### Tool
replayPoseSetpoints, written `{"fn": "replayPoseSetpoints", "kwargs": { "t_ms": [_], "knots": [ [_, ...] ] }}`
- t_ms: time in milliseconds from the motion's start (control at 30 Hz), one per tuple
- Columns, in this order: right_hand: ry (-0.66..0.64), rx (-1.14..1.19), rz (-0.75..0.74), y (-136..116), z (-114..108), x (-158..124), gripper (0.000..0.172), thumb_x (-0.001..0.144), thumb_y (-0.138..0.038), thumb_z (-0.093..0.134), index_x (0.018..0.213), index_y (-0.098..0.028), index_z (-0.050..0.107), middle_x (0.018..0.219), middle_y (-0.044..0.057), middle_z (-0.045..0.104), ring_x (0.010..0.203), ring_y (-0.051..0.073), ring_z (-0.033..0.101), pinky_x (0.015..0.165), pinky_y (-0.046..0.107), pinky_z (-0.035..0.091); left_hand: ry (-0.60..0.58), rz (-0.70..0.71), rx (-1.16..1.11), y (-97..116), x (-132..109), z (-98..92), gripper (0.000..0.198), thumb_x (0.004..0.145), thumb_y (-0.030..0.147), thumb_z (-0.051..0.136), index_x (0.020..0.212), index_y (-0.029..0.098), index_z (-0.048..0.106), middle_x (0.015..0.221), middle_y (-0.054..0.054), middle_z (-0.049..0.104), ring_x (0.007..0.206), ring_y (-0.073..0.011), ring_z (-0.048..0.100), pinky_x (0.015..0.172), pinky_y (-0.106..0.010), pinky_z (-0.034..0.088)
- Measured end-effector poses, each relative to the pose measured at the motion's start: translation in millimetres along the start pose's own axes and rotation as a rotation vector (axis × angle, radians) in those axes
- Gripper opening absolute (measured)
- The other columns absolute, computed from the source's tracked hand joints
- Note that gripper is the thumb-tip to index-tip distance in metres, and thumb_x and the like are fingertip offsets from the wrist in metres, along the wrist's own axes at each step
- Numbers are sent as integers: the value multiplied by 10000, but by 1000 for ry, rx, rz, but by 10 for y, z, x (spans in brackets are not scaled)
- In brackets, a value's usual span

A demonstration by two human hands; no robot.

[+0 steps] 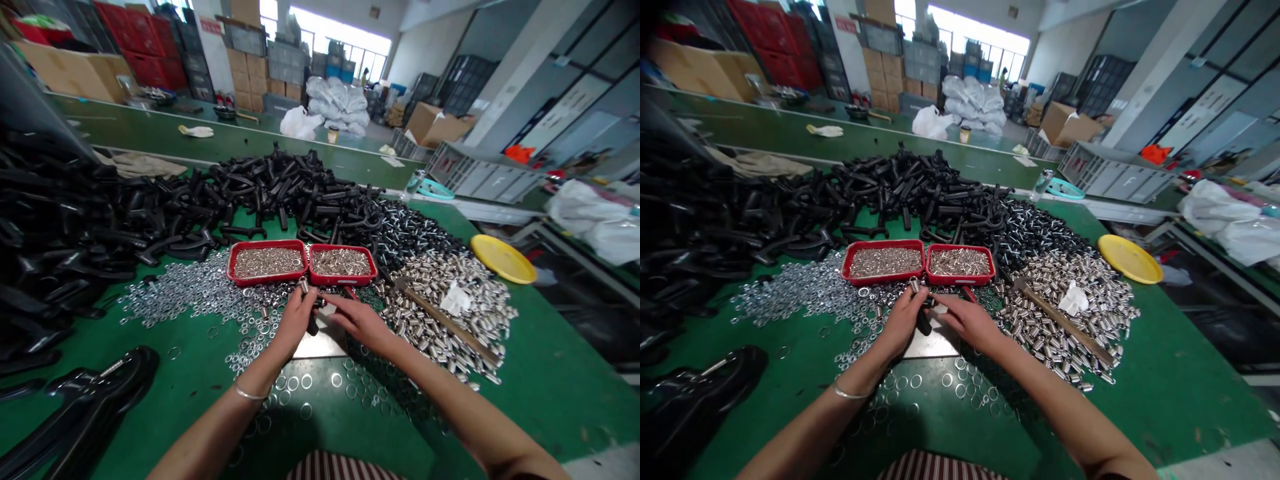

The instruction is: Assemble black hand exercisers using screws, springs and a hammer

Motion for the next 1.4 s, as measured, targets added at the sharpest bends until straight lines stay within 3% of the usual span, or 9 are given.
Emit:
{"fn": "replayPoseSetpoints", "kwargs": {
  "t_ms": [100,233,433,533,600,700,867,1167,1400],
  "knots": [
    [123,-387,319,531,-498,-15,266,973,-296,499,1196,-262,640,1148,61,676,1050,207,609,931,325,470,-5,-48,-88,-17,28,-22,373,885,559,548,958,194,572,841,-17,654,658,-134,575,647,-248,467],
    [290,-581,593,1249,-1138,-23,284,891,-152,505,1149,-114,616,1132,200,606,1090,302,529,912,409,416,0,-99,-202,-12,21,-2,396,849,574,594,950,192,572,829,-17,668,615,-113,563,605,-228,449],
    [282,-600,695,1616,-1371,5,205,848,-186,560,1015,-118,659,998,162,643,935,271,576,816,367,439,-13,-179,-350,-17,8,32,407,794,546,677,922,171,582,807,-28,669,589,-98,570,597,-225,454],
    [349,-593,678,1401,-1317,-74,285,919,-226,470,1087,-66,636,1032,199,640,995,296,570,882,416,434,27,-217,-510,11,25,18,387,784,495,708,926,165,565,778,-25,655,585,-99,576,612,-237,468],
    [385,-503,534,1056,-1178,-150,315,936,-276,491,1153,-89,622,1074,181,638,1024,292,570,915,426,437,40,-238,-600,32,30,21,383,768,460,734,926,159,557,770,-28,648,588,-107,584,621,-253,482],
    [196,-161,205,355,-805,-224,311,973,-319,498,1256,-226,588,1132,99,635,1020,241,595,901,398,475,19,-252,-640,66,9,48,374,764,429,751,931,152,562,770,-26,637,603,-111,591,637,-262,494],
    [118,5,9,-378,-365,-134,285,991,-250,491,1268,-237,556,1118,96,610,1048,231,593,904,413,516,-39,-214,-571,118,-64,94,361,790,470,724,902,162,573,788,-4,608,629,-99,571,625,-234,475],
    [190,-157,-143,-410,-97,-22,339,997,-187,437,1334,-186,471,1181,157,618,1125,269,581,988,503,480,-69,-71,-278,144,-51,13,363,868,529,593,983,185,610,864,-10,627,676,-114,570,661,-235,473],
    [42,281,230,-413,-35,77,296,996,-435,449,996,-183,605,815,56,636,728,182,607,694,342,530,-102,63,46,294,-80,-29,279,923,455,523,1010,198,589,933,-23,648,798,-156,603,735,-259,472]
  ]
}}
Point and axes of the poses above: each hand's wrist, its own x-axis towards the middle knuckle, its own z-axis out of the palm, y = z × x, the point moved 2 cm from there along x, towards the middle knuckle
